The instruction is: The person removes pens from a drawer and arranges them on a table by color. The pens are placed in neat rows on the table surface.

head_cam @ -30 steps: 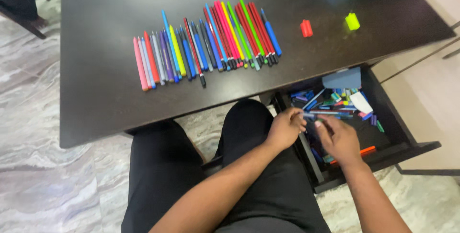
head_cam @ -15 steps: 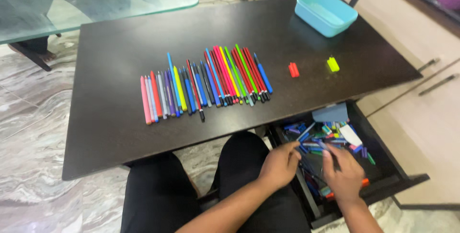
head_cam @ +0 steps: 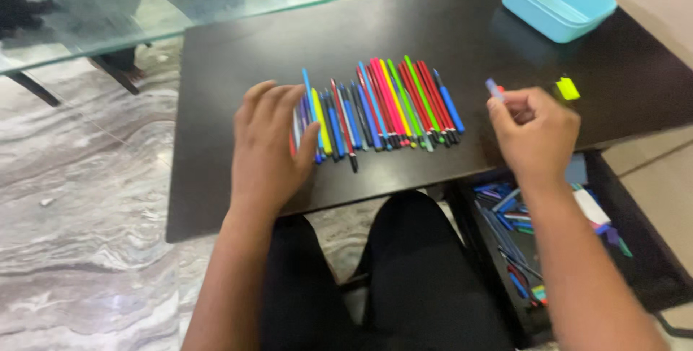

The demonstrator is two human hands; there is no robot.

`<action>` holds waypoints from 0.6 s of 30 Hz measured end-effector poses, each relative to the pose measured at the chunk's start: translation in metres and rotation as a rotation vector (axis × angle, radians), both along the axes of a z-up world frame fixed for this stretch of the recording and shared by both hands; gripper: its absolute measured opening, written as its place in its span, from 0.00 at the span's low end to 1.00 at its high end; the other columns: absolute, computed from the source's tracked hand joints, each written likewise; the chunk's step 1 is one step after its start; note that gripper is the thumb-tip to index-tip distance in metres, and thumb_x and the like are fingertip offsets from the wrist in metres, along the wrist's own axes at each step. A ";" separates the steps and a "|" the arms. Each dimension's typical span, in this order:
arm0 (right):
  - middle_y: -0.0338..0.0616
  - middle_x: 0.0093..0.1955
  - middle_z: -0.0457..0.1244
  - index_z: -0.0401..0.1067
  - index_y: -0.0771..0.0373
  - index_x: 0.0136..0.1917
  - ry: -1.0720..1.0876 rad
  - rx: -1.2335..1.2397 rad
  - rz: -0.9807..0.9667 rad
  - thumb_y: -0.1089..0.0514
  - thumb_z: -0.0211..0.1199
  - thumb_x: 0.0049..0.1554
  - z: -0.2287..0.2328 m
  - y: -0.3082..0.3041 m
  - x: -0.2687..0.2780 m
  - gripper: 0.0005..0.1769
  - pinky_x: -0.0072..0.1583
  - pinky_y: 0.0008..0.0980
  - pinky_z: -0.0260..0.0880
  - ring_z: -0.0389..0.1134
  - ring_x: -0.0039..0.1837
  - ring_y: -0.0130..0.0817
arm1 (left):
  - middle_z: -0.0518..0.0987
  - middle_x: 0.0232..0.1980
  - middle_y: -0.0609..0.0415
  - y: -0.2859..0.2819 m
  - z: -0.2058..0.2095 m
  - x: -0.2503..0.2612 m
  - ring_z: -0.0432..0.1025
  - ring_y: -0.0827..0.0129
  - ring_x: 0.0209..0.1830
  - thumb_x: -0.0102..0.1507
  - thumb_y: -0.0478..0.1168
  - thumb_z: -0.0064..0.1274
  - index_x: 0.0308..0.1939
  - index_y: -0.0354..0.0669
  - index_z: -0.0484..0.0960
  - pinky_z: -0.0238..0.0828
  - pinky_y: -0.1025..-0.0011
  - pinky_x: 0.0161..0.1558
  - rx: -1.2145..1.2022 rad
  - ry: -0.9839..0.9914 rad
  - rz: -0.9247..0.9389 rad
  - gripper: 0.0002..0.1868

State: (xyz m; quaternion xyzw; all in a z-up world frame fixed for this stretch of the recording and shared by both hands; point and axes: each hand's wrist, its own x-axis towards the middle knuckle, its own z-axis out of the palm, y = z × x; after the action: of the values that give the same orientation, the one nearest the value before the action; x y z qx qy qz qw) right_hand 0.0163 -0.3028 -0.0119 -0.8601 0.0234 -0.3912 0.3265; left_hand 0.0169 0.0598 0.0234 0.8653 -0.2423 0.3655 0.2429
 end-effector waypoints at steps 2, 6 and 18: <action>0.44 0.44 0.72 0.80 0.63 0.49 -0.021 -0.096 -0.008 0.56 0.74 0.62 0.006 -0.008 0.025 0.09 0.49 0.31 0.72 0.74 0.43 0.33 | 0.71 0.69 0.41 0.026 -0.008 0.005 0.59 0.45 0.76 0.66 0.45 0.59 0.67 0.36 0.72 0.54 0.49 0.72 0.042 0.028 0.133 0.29; 0.46 0.39 0.69 0.82 0.62 0.43 -0.016 -0.437 -0.118 0.57 0.77 0.57 -0.006 -0.034 0.060 0.08 0.52 0.43 0.71 0.71 0.46 0.43 | 0.60 0.75 0.30 0.042 -0.042 0.016 0.51 0.39 0.77 0.68 0.57 0.55 0.73 0.31 0.63 0.49 0.45 0.71 0.035 0.119 0.310 0.40; 0.56 0.72 0.64 0.78 0.63 0.66 0.003 -0.388 0.034 0.57 0.65 0.64 -0.009 -0.029 0.044 0.18 0.76 0.49 0.58 0.57 0.77 0.57 | 0.56 0.78 0.28 0.042 -0.050 0.019 0.49 0.40 0.80 0.70 0.66 0.46 0.75 0.30 0.60 0.44 0.48 0.74 0.096 0.289 0.283 0.45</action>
State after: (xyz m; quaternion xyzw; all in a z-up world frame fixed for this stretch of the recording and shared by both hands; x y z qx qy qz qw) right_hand 0.0604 -0.3316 -0.0210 -0.9079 -0.0665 -0.3813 0.1611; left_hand 0.0357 0.1014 -0.0262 0.9446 -0.0981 0.2561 0.1801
